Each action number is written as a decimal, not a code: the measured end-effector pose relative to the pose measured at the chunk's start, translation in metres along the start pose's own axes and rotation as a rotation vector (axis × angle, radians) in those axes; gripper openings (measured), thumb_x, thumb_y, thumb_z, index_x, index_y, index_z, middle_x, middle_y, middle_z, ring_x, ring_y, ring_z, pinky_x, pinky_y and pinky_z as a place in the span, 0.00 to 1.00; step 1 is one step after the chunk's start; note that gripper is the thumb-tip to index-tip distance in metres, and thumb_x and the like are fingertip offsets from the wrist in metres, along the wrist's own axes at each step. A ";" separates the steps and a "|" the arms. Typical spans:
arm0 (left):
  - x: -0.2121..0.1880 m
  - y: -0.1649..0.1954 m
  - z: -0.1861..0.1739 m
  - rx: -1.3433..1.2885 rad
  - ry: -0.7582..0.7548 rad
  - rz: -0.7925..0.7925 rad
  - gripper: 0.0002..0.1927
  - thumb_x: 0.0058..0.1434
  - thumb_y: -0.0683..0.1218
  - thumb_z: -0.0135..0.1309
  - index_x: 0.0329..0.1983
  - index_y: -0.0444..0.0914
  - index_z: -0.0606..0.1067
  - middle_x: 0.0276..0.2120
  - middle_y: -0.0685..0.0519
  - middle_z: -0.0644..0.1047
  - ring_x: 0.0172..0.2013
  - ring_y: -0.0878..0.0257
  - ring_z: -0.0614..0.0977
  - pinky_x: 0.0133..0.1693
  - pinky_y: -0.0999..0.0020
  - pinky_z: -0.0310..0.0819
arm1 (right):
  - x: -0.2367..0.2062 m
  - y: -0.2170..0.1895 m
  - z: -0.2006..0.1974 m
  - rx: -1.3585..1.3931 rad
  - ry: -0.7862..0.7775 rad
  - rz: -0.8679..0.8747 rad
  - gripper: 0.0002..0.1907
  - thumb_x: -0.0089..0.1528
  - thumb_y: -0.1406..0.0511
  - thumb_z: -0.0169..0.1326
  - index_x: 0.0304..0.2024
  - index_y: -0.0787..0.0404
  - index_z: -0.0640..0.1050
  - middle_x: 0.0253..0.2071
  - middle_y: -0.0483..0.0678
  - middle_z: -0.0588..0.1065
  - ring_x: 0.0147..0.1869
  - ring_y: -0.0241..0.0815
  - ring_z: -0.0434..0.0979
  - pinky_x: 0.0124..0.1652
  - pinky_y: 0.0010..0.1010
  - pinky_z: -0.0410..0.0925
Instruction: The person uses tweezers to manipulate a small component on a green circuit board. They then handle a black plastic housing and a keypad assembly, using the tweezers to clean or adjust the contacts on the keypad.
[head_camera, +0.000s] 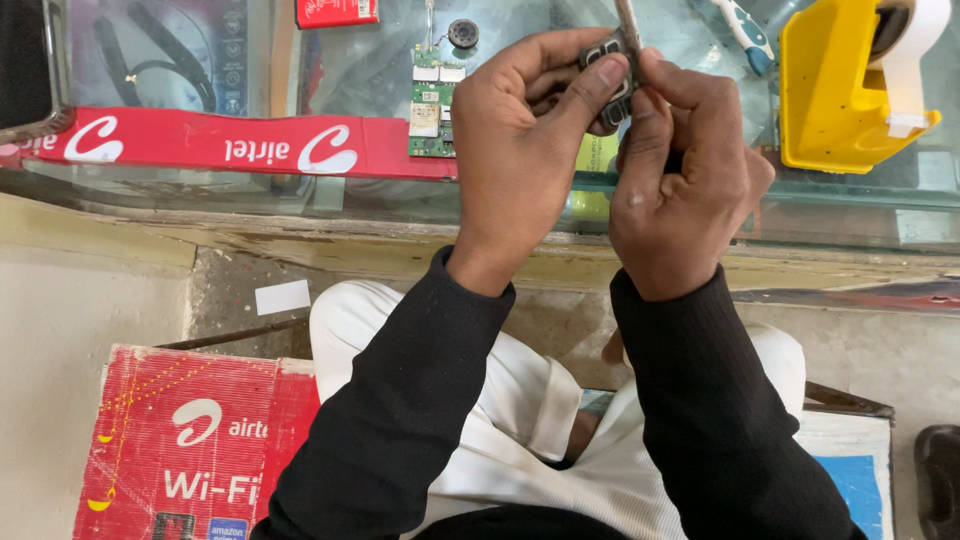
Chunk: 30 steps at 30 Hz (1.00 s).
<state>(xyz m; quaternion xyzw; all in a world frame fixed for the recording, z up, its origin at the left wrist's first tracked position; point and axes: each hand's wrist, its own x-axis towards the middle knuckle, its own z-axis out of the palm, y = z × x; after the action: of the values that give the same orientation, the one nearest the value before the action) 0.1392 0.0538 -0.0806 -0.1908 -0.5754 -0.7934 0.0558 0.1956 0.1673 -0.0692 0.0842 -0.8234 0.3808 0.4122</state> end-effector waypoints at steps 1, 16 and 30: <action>-0.002 0.001 0.001 0.031 0.009 0.020 0.11 0.71 0.39 0.60 0.53 0.29 0.79 0.37 0.48 0.85 0.36 0.70 0.85 0.40 0.75 0.83 | 0.001 0.000 0.000 -0.004 0.014 0.024 0.04 0.79 0.75 0.49 0.51 0.68 0.75 0.30 0.48 0.78 0.29 0.30 0.78 0.30 0.20 0.66; -0.003 -0.005 0.003 -0.076 0.046 0.028 0.12 0.72 0.37 0.60 0.55 0.26 0.78 0.40 0.47 0.84 0.38 0.69 0.86 0.41 0.74 0.86 | -0.003 -0.001 -0.010 0.119 -0.088 0.056 0.03 0.79 0.73 0.51 0.53 0.70 0.75 0.31 0.49 0.78 0.31 0.31 0.76 0.32 0.19 0.66; -0.001 -0.005 0.006 -0.093 0.072 0.006 0.15 0.72 0.38 0.59 0.59 0.26 0.77 0.39 0.46 0.84 0.37 0.68 0.86 0.40 0.70 0.88 | 0.001 -0.002 -0.013 0.160 -0.078 0.086 0.02 0.77 0.74 0.50 0.51 0.70 0.73 0.29 0.47 0.76 0.30 0.30 0.76 0.30 0.20 0.65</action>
<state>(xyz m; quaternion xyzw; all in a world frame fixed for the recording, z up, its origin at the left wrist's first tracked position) 0.1402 0.0604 -0.0841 -0.1662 -0.5350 -0.8254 0.0697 0.2040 0.1751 -0.0628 0.0962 -0.8087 0.4591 0.3549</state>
